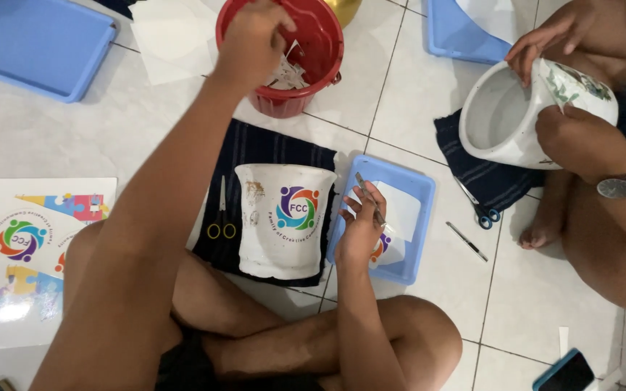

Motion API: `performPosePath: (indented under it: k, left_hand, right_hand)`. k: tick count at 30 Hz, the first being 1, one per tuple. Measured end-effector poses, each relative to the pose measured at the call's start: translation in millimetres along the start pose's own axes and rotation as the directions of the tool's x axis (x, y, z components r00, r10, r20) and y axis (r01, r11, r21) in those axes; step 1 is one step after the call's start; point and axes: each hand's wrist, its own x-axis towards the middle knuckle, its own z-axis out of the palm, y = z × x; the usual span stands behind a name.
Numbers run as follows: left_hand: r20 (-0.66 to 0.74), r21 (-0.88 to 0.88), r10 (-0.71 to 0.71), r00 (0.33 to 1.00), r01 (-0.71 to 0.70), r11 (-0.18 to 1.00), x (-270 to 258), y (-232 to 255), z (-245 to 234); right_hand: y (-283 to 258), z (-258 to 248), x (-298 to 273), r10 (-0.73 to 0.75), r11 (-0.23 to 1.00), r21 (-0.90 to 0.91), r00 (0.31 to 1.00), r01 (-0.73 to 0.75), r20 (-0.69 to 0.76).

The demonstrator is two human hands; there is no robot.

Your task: Applying a logo sticker to a white container and using a small tool to smooth it out and refine the edges.

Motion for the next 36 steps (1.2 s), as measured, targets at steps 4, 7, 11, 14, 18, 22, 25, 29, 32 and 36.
performPosePath:
  k: [4, 7, 11, 14, 18, 22, 25, 29, 32, 36]
  left_hand:
    - [0.188, -0.333, -0.13, 0.974, 0.188, 0.924, -25.0, 61.3, -33.1]
    - [0.565, -0.209, -0.228, 0.793, 0.405, 0.89, -62.7, 98.6, -54.9]
    - [0.759, 0.08, -0.529, 0.379, 0.753, 0.654, -105.2, 102.1, -43.6]
    - [0.7, 0.016, -0.549, 0.457, 0.758, 0.652, -114.1, 111.4, -46.5]
    - [0.572, -0.119, -0.509, 0.643, 0.679, 0.724, -123.4, 133.7, -66.3]
    - [0.552, -0.195, -0.408, 0.727, 0.588, 0.785, -131.7, 146.9, -82.3]
    - [0.501, -0.288, -0.314, 0.807, 0.497, 0.819, -136.3, 154.7, -92.9]
    - [0.502, -0.341, -0.258, 0.826, 0.463, 0.818, -135.7, 164.8, -105.9]
    - [0.493, -0.348, -0.238, 0.837, 0.44, 0.828, -134.1, 169.0, -110.5]
    - [0.428, -0.341, -0.289, 0.856, 0.449, 0.826, -136.8, 164.2, -100.5]
  right_hand:
    - [8.8, -2.3, 3.5, -0.005, 0.998, -0.06, 0.999, 0.007, 0.032]
    - [18.2, -4.4, 6.2, -0.093, 0.99, -0.104, 0.995, 0.09, -0.022]
    - [21.8, -5.4, 6.1, -0.095, 0.989, -0.12, 0.995, 0.091, -0.036]
    - [24.5, -11.3, 6.2, -0.106, 0.987, -0.126, 0.994, 0.1, -0.04]
    - [24.6, -17.9, 10.5, -0.07, 0.992, -0.115, 0.993, 0.06, -0.092]
    - [38.1, -34.4, 25.6, -0.084, 0.993, -0.088, 0.99, 0.074, -0.116]
    - [45.4, -43.9, 31.2, -0.1, 0.993, -0.074, 0.983, 0.089, -0.156]
    - [45.3, -51.6, 25.0, -0.104, 0.992, -0.082, 0.982, 0.092, -0.157]
    - [43.3, -53.8, 16.6, -0.117, 0.992, -0.073, 0.983, 0.107, -0.143]
    - [39.0, -52.8, 5.8, -0.142, 0.985, -0.11, 0.983, 0.13, -0.112]
